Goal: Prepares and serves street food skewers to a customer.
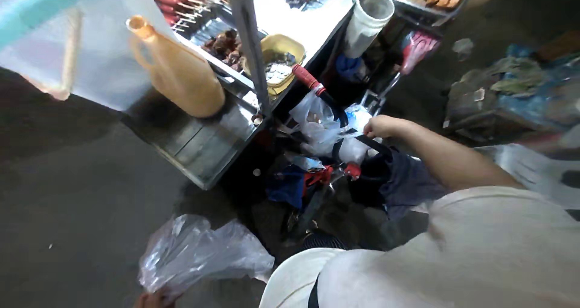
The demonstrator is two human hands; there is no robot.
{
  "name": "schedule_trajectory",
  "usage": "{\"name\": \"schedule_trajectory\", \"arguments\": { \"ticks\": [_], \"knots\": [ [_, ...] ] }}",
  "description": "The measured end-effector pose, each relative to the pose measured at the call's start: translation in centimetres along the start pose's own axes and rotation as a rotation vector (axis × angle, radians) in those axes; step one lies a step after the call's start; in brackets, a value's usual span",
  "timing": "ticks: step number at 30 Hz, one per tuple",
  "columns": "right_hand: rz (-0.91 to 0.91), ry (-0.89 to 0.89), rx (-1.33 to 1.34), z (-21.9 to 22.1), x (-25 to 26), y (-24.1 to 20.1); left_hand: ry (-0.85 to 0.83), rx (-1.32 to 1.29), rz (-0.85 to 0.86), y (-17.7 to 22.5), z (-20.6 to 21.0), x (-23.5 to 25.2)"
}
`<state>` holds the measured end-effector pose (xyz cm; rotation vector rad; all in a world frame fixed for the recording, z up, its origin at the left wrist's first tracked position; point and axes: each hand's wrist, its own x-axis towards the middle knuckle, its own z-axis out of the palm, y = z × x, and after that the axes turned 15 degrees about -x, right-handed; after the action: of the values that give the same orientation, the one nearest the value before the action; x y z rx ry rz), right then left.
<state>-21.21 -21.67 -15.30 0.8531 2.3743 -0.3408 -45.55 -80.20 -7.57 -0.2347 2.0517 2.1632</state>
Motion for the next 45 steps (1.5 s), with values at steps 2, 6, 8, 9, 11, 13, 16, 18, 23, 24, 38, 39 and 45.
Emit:
{"name": "schedule_trajectory", "arguments": {
  "ticks": [2, 6, 8, 9, 11, 13, 16, 18, 23, 24, 38, 39, 45],
  "knots": [
    [0.145, 0.439, 0.025, -1.0, -2.2, -0.8, -0.078, 0.011, 0.032, -0.8, -1.6, 1.3],
    [-0.005, 1.086, 0.298, -5.9, -8.2, -14.7, -0.123, 0.098, 0.004, 0.2, -4.7, 4.0],
    [-0.309, 1.091, 0.455, -5.0, -10.2, -26.5, -0.207, 0.062, 0.011, 0.8, -7.3, 6.8],
    [-0.470, 1.033, 0.473, -4.0, -10.9, -32.9, -0.247, 0.048, 0.011, 1.2, -8.6, 8.1],
    [-0.741, 0.857, 0.434, -1.8, -11.0, -45.5, -0.308, 0.064, -0.010, 2.8, -11.1, 10.1],
    [-0.895, 0.583, 0.465, 0.3, -10.7, -56.9, -0.359, 0.163, -0.033, 5.6, -13.7, 11.8],
    [-1.097, 0.469, 0.683, 1.3, -9.9, -67.3, -0.440, 0.322, -0.022, 10.2, -17.4, 14.8],
    [-0.980, 0.410, 0.689, -0.8, -10.5, -69.3, -0.460, 0.361, -0.011, 12.9, -19.8, 17.7],
    [-0.607, 0.356, 0.586, -3.2, -7.5, -67.9, -0.346, 0.315, -0.001, 20.2, -23.4, 26.8],
    [-0.547, 0.316, 0.598, -3.0, -6.4, -67.7, -0.332, 0.304, -0.001, 21.6, -23.6, 28.7],
    [-0.490, 0.046, 0.338, -19.7, 14.5, -81.9, -0.222, 0.132, -0.007, 36.3, -14.1, 59.9],
    [-0.549, 0.066, 0.281, -21.4, 15.6, -83.5, -0.226, 0.088, -0.009, 37.1, -13.4, 62.0],
    [-0.651, 0.130, 0.322, -28.4, 21.6, -90.6, -0.329, -0.136, -0.052, 39.9, -7.3, 74.7]
  ]
}}
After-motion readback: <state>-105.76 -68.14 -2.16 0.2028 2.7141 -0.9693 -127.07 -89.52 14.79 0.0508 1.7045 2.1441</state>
